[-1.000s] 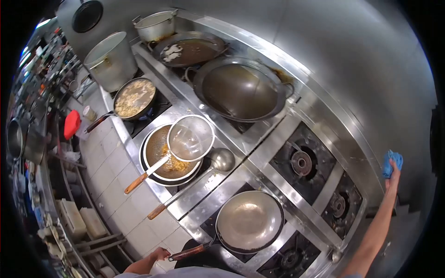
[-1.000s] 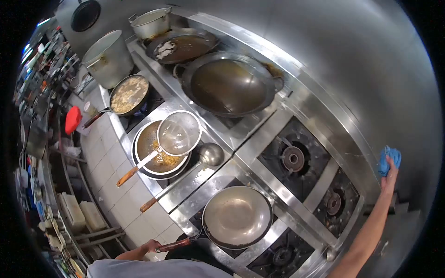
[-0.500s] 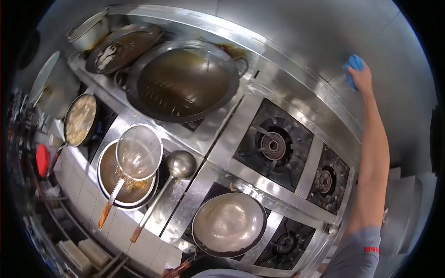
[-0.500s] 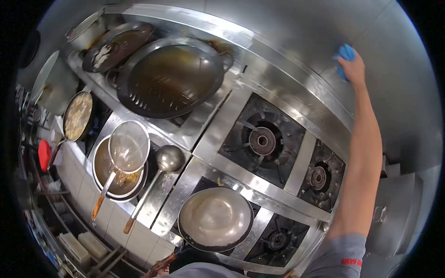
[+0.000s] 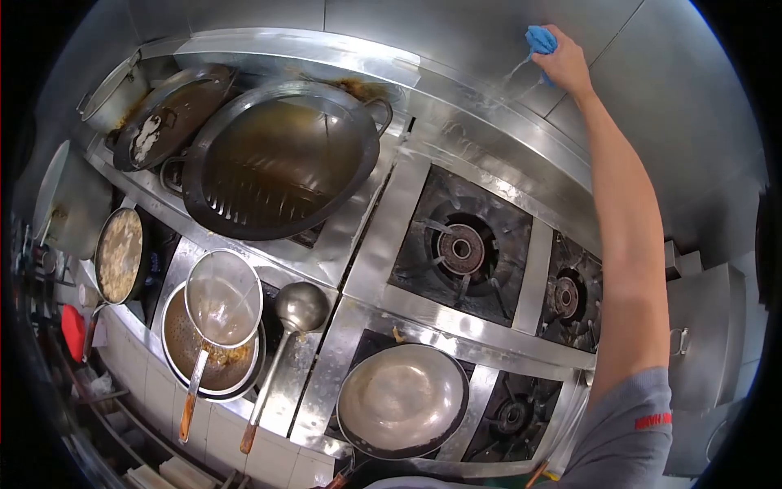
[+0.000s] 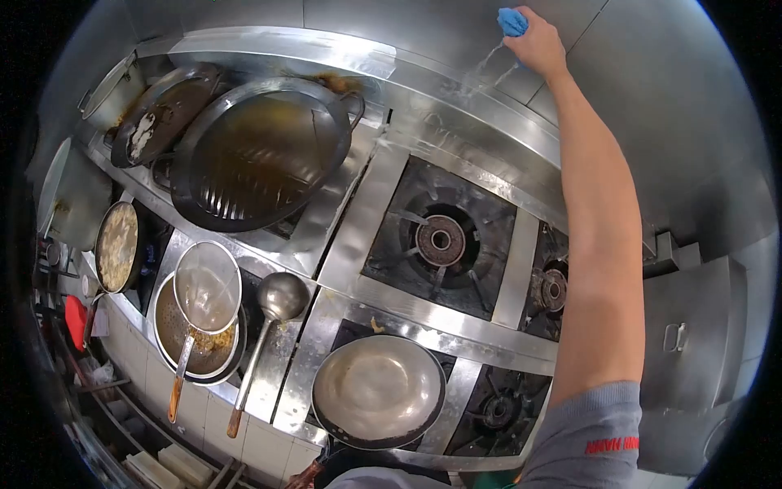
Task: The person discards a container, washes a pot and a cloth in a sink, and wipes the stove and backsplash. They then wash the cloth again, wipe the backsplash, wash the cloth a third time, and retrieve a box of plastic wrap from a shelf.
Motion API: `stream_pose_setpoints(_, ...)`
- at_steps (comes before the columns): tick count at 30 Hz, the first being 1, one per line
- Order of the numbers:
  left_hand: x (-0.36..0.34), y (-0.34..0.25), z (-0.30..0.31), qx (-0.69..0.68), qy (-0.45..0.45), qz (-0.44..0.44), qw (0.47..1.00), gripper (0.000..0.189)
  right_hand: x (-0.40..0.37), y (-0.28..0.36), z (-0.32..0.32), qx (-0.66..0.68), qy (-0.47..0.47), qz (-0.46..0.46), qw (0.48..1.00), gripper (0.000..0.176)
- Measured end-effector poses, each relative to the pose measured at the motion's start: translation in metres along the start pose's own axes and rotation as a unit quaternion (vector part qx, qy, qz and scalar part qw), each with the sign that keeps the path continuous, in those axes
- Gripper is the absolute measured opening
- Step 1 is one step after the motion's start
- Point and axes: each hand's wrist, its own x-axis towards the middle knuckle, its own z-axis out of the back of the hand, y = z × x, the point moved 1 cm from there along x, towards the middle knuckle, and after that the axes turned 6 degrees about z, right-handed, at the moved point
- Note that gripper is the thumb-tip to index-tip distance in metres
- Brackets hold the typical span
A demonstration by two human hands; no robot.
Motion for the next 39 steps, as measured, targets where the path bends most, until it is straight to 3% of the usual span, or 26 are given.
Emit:
stream_pose_setpoints(2, 0.000, -0.007, 0.000, -0.069, -0.029, 0.127, 0.989, 0.025, -0.008, -0.019, 0.005, -0.033, 0.028, -0.011, 0.999, 0.044)
stream_pose_setpoints(3, 0.001, -0.006, 0.002, -0.065, -0.027, 0.127, 0.989, 0.025, -0.015, -0.024, 0.011, -0.058, 0.037, -0.028, 0.997, 0.042)
stream_pose_setpoints(5, 0.003, -0.005, 0.006, 0.021, -0.007, -0.021, 1.000, 0.025, -0.029, -0.038, 0.023, -0.086, 0.043, -0.049, 0.994, 0.040)
stream_pose_setpoints(10, 0.014, -0.036, 0.008, 0.022, -0.049, 0.108, 0.993, 0.025, -0.061, -0.088, 0.061, -0.166, 0.054, -0.064, 0.983, 0.041)
stream_pose_setpoints(14, 0.028, -0.062, 0.009, 0.048, -0.057, 0.139, 0.988, 0.024, -0.086, -0.135, 0.096, -0.205, 0.061, -0.071, 0.974, 0.042)
stream_pose_setpoints(17, 0.036, -0.079, 0.005, 0.064, -0.062, 0.154, 0.984, 0.024, -0.104, -0.168, 0.121, -0.209, 0.025, -0.063, 0.976, 0.042)
stream_pose_setpoints(26, 0.050, -0.114, -0.007, 0.104, -0.069, 0.181, 0.975, 0.023, -0.166, -0.267, 0.197, -0.247, -0.100, -0.161, 0.950, 0.042)
stream_pose_setpoints(27, 0.051, -0.117, -0.008, 0.107, -0.069, 0.183, 0.975, 0.023, -0.169, -0.273, 0.203, -0.121, -0.222, -0.249, 0.935, 0.039)
stream_pose_setpoints(28, 0.050, -0.121, -0.009, 0.109, -0.072, 0.182, 0.975, 0.023, -0.174, -0.278, 0.205, 0.011, -0.336, -0.326, 0.884, 0.037)
stream_pose_setpoints(29, 0.051, -0.124, -0.010, 0.111, -0.073, 0.183, 0.974, 0.023, -0.178, -0.282, 0.211, 0.170, -0.390, -0.363, 0.829, 0.032)
stream_pose_setpoints(30, 0.049, -0.127, -0.012, 0.114, -0.075, 0.184, 0.973, 0.023, -0.185, -0.299, 0.219, 0.169, -0.392, -0.366, 0.827, 0.032)
stream_pose_setpoints(31, 0.048, -0.131, -0.013, 0.116, -0.076, 0.185, 0.973, 0.023, -0.196, -0.327, 0.230, 0.363, -0.412, -0.411, 0.728, 0.030)
stream_pose_setpoints(32, 0.048, -0.134, -0.013, 0.118, -0.077, 0.187, 0.972, 0.022, -0.207, -0.347, 0.237, 0.538, -0.412, -0.434, 0.593, 0.029)
stream_pose_setpoints(34, 0.049, -0.138, -0.016, 0.120, -0.077, 0.186, 0.972, 0.022, -0.233, -0.363, 0.242, 0.572, -0.386, -0.390, 0.609, 0.031)
stream_pose_setpoints(36, 0.050, -0.139, -0.017, 0.121, -0.077, 0.188, 0.971, 0.022, -0.251, -0.377, 0.240, 0.454, -0.351, -0.434, 0.694, 0.036)
stream_pose_setpoints(39, 0.049, -0.139, -0.018, 0.122, -0.079, 0.193, 0.970, 0.022, -0.278, -0.384, 0.238, 0.297, -0.332, -0.486, 0.751, 0.033)
